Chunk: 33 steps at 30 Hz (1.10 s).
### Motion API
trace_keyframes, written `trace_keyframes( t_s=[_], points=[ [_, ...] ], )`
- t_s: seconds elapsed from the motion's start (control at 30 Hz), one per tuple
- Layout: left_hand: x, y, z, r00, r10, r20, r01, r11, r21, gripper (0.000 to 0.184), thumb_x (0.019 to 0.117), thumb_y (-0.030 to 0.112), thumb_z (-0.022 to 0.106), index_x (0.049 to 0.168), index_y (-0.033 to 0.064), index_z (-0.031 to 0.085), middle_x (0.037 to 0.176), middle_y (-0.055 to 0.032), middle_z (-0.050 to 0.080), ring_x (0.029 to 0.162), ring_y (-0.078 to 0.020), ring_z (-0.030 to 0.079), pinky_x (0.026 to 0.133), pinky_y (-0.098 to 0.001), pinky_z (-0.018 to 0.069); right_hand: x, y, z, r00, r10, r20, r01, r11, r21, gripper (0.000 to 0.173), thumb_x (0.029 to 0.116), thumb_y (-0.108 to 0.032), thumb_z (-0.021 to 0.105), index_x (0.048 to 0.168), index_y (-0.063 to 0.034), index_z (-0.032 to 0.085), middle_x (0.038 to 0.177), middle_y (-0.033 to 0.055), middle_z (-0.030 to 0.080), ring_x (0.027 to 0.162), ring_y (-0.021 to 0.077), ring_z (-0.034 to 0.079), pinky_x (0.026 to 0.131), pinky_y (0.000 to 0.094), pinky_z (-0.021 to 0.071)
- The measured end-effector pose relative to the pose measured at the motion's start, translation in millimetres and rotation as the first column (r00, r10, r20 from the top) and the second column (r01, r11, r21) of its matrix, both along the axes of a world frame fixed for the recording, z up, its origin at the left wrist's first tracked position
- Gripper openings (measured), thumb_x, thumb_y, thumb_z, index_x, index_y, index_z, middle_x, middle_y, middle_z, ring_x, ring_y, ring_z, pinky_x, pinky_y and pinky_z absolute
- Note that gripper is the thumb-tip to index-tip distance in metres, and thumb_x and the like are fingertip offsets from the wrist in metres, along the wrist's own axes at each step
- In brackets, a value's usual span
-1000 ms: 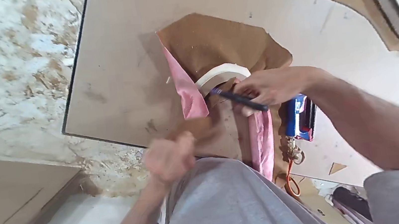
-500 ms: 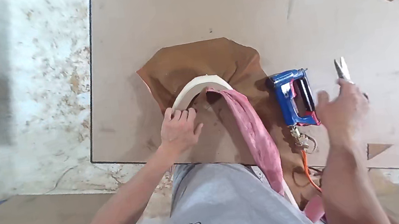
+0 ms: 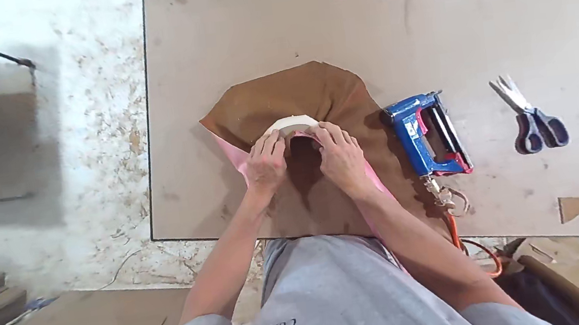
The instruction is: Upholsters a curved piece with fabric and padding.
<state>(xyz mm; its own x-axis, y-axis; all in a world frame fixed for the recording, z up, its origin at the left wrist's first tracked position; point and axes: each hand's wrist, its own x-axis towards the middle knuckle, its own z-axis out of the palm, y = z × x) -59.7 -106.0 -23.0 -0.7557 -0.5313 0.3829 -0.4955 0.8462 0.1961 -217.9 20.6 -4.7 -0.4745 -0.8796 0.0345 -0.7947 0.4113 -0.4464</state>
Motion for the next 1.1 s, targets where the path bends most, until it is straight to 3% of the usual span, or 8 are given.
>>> trace_keyframes(
  t_s=[0.13, 0.4, 0.53, 0.67, 0.73, 0.87, 1.0, 1.1],
  points=[
    [-1, -5, 1, 0.998, 0.012, -0.055, -0.008, 0.997, 0.076, 0.025, 0.0893, 0.003, 0.058, 0.104, 0.0045, 0.077, 0.119, -0.0107, 0.076, 0.099, -0.0288, 0.073, 0.085, -0.0416, 0.0592, -6, 4, 4, 0.998, -0.005, 0.070, 0.003, 0.999, 0.032, 0.051, 0.0950, -0.006, 0.058, 0.141, -0.0288, 0.062, 0.147, 0.0003, 0.058, 0.115, 0.0311, 0.066, 0.080, 0.0518, 0.0565],
    [-6, -14, -1, 0.982, 0.056, -0.181, -0.004, 0.961, 0.275, 0.015, 0.0933, 0.013, 0.065, 0.094, 0.0088, 0.079, 0.107, -0.0050, 0.079, 0.096, -0.0192, 0.076, 0.085, -0.0369, 0.0612, -10, 20, -3, 0.999, -0.004, 0.049, 0.004, 1.000, -0.014, 0.042, 0.0996, -0.013, 0.053, 0.137, -0.0283, 0.066, 0.147, -0.0054, 0.060, 0.122, 0.0257, 0.065, 0.081, 0.0501, 0.0558],
    [-7, -19, -7, 0.976, 0.056, -0.212, 0.024, 0.934, 0.357, 0.013, 0.0924, 0.014, 0.067, 0.093, 0.0080, 0.078, 0.104, -0.0059, 0.079, 0.095, -0.0174, 0.076, 0.084, -0.0356, 0.0612, -22, 55, 9, 0.961, -0.276, -0.013, 0.267, 0.941, -0.207, 0.030, 0.1018, -0.027, 0.058, 0.125, -0.0133, 0.072, 0.133, 0.0091, 0.068, 0.125, 0.0264, 0.063, 0.102, 0.0492, 0.0530],
    [-7, -22, -14, 0.972, 0.057, -0.229, 0.034, 0.926, 0.377, 0.011, 0.0912, 0.014, 0.068, 0.091, 0.0074, 0.077, 0.101, -0.0070, 0.079, 0.092, -0.0181, 0.076, 0.082, -0.0345, 0.0616, -67, 113, 29, 0.736, -0.664, -0.130, 0.676, 0.716, 0.173, 0.075, 0.0920, -0.048, 0.069, 0.155, -0.0135, 0.045, 0.147, 0.0276, 0.049, 0.135, 0.0476, 0.047, 0.108, 0.0650, 0.0402],
    [-9, -26, -16, 0.971, 0.048, -0.233, 0.047, 0.922, 0.385, 0.012, 0.0909, 0.013, 0.067, 0.092, 0.0075, 0.077, 0.100, -0.0067, 0.079, 0.091, -0.0184, 0.076, 0.081, -0.0344, 0.0615, -80, 122, 18, 0.714, -0.686, -0.142, 0.689, 0.651, 0.318, 0.089, 0.0880, -0.050, 0.074, 0.161, -0.0167, 0.035, 0.140, 0.0312, 0.052, 0.126, 0.0525, 0.052, 0.102, 0.0703, 0.0404],
    [-8, -31, -19, 0.965, 0.044, -0.258, 0.072, 0.903, 0.424, 0.011, 0.0896, 0.015, 0.068, 0.092, 0.0071, 0.077, 0.099, -0.0064, 0.079, 0.091, -0.0176, 0.076, 0.080, -0.0334, 0.0614, -111, 111, 17, 0.808, -0.583, -0.085, 0.566, 0.728, 0.387, 0.084, 0.0879, -0.025, 0.075, 0.161, -0.0162, 0.034, 0.134, 0.0265, 0.061, 0.120, 0.0497, 0.060, 0.095, 0.0723, 0.0463],
    [-7, -34, -17, 0.963, 0.077, -0.260, 0.075, 0.845, 0.530, 0.011, 0.0905, 0.017, 0.071, 0.093, 0.0076, 0.076, 0.100, -0.0053, 0.078, 0.091, -0.0155, 0.075, 0.082, -0.0337, 0.0609, -143, 115, 92, 0.777, -0.600, -0.188, 0.616, 0.667, 0.418, 0.049, 0.0874, -0.022, 0.071, 0.133, -0.0063, 0.060, 0.102, 0.0324, 0.068, 0.092, 0.0550, 0.066, 0.072, 0.0784, 0.0457],
    [-8, -34, -18, 0.956, 0.118, -0.267, 0.057, 0.821, 0.569, 0.014, 0.0943, 0.021, 0.069, 0.094, 0.0086, 0.076, 0.097, -0.0040, 0.078, 0.087, -0.0138, 0.074, 0.078, -0.0322, 0.0608, -103, 116, 185, 0.768, -0.634, -0.091, 0.613, 0.687, 0.389, 0.052, 0.0980, -0.053, 0.057, 0.116, -0.0058, 0.066, 0.089, 0.0144, 0.069, 0.075, 0.0269, 0.068, 0.068, 0.0566, 0.0549]
  ],
)
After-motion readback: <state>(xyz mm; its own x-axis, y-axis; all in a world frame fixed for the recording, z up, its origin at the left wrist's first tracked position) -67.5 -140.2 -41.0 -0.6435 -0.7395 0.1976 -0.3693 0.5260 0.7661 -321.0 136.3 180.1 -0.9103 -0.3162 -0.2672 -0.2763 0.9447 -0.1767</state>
